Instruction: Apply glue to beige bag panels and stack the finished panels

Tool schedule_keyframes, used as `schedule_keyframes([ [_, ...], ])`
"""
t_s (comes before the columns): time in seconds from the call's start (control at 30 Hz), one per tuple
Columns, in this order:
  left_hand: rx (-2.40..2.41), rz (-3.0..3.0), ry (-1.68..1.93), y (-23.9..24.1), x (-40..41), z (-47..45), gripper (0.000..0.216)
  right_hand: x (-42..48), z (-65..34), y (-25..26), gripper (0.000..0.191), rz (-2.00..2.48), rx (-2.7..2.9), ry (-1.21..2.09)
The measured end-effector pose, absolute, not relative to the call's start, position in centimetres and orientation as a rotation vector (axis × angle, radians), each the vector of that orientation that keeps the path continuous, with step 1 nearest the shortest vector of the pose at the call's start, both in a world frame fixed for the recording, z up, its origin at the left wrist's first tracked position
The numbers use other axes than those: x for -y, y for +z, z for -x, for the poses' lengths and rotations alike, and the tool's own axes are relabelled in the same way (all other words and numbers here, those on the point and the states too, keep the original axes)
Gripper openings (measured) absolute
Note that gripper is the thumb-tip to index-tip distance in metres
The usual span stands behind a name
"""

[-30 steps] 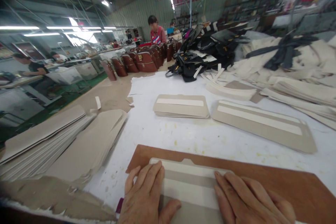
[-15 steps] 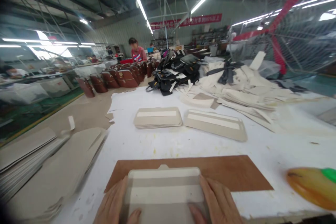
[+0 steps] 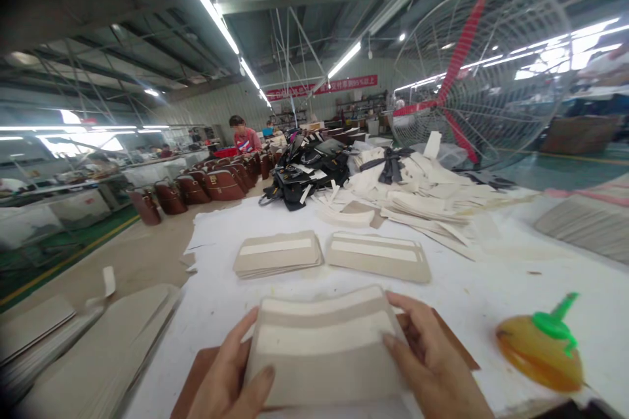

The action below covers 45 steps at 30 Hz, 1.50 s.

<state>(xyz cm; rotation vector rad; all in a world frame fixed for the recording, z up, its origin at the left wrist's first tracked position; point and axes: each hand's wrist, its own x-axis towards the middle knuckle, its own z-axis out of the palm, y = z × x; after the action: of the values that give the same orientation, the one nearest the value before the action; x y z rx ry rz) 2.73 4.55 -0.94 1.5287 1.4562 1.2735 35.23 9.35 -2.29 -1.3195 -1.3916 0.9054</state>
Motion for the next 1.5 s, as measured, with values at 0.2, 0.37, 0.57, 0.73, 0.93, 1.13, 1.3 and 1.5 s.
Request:
schedule_keyframes([
  [0.2,-1.338,-1.638,1.274,4.6,-16.8,-10.7,0.082,-19.4,-39.5,0.0,0.061,1.614,1.139,0.53],
  [0.37,-1.419,-1.716,1.193,4.8,-23.5,-14.0,0.088,-24.8,-41.3,-0.9,0.05,1.755,1.107,0.393],
  [0.57,-1.546,-1.844,0.997,1.3,-18.4,-11.1,0.08,-25.0,-40.0,-1.8,0.043,1.728,1.275,0.212],
  [0.73,-1.841,-1.889,1.012,0.9,-16.2,-2.6,0.06,-24.7,-33.6,-0.3,0.032,1.391,1.786,0.353],
  [0.93,-2.282,-1.667,1.003,1.6,-20.5,5.7,0.046,-26.8,-25.1,-1.1,0.038,1.312,2.103,0.515],
  [1.13,-2.294,-1.582,0.899,-0.3,-20.7,6.5,0.037,-28.0,-23.6,-3.4,0.027,1.472,2.103,0.515],
  [1.3,-2.236,-1.529,0.924,-0.4,-20.3,6.2,0.035,-27.9,-23.9,-3.9,0.024,1.446,1.993,0.574],
  [1.5,-2.193,-1.332,1.128,0.5,-20.3,5.8,0.033,-27.8,-23.6,-2.8,0.03,1.385,1.68,0.767],
])
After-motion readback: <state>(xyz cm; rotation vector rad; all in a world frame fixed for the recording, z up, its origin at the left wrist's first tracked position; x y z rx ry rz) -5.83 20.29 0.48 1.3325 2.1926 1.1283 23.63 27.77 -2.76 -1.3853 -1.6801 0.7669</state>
